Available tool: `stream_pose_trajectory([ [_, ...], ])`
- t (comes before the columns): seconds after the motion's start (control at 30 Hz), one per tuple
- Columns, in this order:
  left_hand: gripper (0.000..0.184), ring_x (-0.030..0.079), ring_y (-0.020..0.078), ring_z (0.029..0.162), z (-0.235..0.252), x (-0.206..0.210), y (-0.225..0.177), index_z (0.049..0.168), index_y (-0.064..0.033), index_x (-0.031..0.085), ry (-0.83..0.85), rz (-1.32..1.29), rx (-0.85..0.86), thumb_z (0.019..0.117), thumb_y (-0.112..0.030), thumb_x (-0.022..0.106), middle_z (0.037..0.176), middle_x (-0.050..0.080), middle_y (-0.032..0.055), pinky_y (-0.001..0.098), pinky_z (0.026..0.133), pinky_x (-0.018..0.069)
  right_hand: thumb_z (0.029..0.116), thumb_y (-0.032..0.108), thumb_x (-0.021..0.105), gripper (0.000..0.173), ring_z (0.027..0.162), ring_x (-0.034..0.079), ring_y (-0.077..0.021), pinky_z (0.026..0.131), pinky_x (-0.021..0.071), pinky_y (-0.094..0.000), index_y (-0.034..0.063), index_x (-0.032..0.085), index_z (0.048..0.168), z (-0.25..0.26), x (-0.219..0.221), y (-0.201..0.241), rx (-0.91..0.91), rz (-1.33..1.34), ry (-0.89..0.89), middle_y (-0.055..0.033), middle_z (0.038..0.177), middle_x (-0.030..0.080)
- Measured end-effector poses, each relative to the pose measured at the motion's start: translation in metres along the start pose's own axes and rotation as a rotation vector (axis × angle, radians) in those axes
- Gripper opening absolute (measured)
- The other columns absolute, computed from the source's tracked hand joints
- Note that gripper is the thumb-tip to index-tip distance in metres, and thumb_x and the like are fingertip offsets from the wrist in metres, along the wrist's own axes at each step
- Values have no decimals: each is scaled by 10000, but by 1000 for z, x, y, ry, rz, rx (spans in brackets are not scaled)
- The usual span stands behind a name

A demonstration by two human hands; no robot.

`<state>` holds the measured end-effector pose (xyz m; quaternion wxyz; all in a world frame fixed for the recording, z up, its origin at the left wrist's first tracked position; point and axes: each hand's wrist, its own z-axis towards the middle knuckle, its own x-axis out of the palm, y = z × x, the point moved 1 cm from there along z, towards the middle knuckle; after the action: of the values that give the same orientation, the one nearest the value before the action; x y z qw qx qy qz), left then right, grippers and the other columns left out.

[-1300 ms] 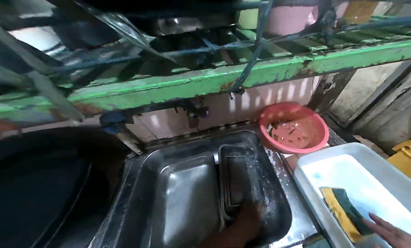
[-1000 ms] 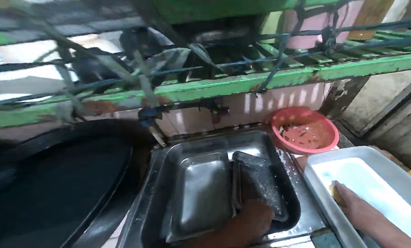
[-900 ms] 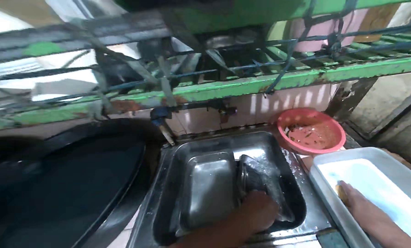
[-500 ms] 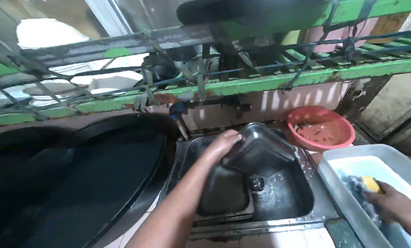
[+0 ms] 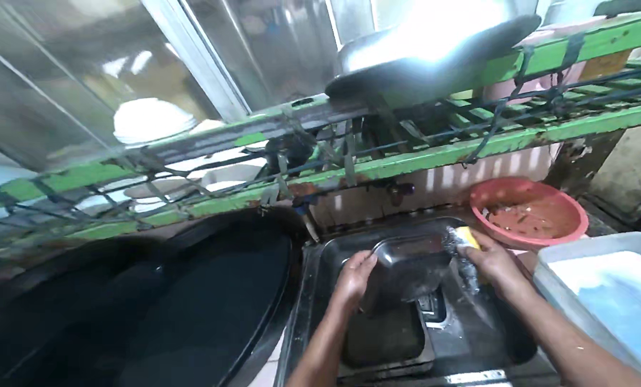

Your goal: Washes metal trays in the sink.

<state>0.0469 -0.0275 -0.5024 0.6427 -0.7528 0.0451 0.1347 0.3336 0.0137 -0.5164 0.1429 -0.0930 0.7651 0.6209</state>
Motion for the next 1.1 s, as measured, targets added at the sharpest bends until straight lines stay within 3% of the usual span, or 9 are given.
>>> stream_pose_trajectory([
  [0.13, 339, 629, 131, 1060, -18, 6, 20, 1259, 35, 618, -104, -43, 125, 1065, -199, 466, 1169, 667, 140, 327, 960, 513, 945, 277, 690, 589, 1385, 483, -387, 1167, 385, -529, -3, 544, 1443, -28, 83, 23, -338, -234, 111, -235, 1457, 540],
  [0.23, 365, 632, 230, 1166, -23, 17, 33, 1274, 112, 616, -310, 111, 217, 1059, -114, 425, 1236, 662, 241, 380, 1049, 484, 936, 384, 671, 455, 1253, 607, -321, 1059, 494, -512, 56, 703, 1250, -53, 131, 35, -809, -259, 46, -144, 1289, 679],
  [0.3, 381, 668, 285, 1088, -25, 11, 37, 1183, 105, 666, -370, 231, 209, 1086, -185, 439, 1135, 692, 244, 442, 1004, 512, 933, 329, 675, 439, 1304, 569, -315, 1112, 451, -503, 43, 698, 1265, -40, 127, 34, -670, -282, 151, -148, 1342, 650],
  [0.4, 385, 646, 156, 802, -24, -6, 40, 986, 2, 694, -333, 75, 87, 1071, -318, 497, 854, 666, 89, 368, 775, 552, 919, 208, 727, 404, 1307, 555, -383, 1103, 441, -579, 3, 686, 1265, 17, 91, 14, -312, -355, 121, -212, 1366, 612],
  [0.47, 352, 623, 125, 755, -24, -8, 39, 989, -8, 689, -264, -20, 19, 1067, -300, 509, 824, 647, 58, 344, 733, 544, 918, 212, 730, 378, 1291, 551, -414, 1090, 430, -613, -1, 698, 1229, 38, 78, 5, -250, -428, 90, -228, 1335, 619],
  [0.57, 350, 619, 128, 795, -15, 4, 31, 1031, 9, 687, -227, -10, 9, 1077, -282, 499, 870, 653, 74, 347, 771, 534, 937, 275, 712, 408, 1294, 555, -400, 1118, 417, -578, 13, 690, 1249, 4, 93, 36, -423, -555, 198, -220, 1329, 627],
  [0.67, 349, 620, 111, 831, -9, 8, 22, 1109, 27, 688, -190, 37, 12, 1086, -249, 476, 932, 671, 85, 327, 793, 529, 896, 293, 742, 331, 1163, 643, -329, 1010, 502, -559, 74, 740, 1144, -22, 116, 47, -721, -459, 172, -137, 1185, 704],
  [0.9, 352, 631, 108, 823, -3, 9, 27, 1074, -21, 712, -193, 17, -40, 1073, -313, 515, 914, 678, 61, 331, 783, 537, 934, 193, 709, 305, 1273, 565, -407, 1090, 433, -606, 16, 718, 1182, 39, 69, 10, -282, -597, 125, -218, 1285, 643],
  [1.1, 422, 627, 124, 825, 4, 17, 23, 1074, 2, 698, -123, 33, 23, 1102, -313, 419, 897, 663, 68, 334, 789, 537, 914, 186, 691, 240, 1114, 664, -351, 985, 517, -581, 60, 752, 1109, -10, 109, 36, -694, -490, 120, -145, 1116, 719],
])
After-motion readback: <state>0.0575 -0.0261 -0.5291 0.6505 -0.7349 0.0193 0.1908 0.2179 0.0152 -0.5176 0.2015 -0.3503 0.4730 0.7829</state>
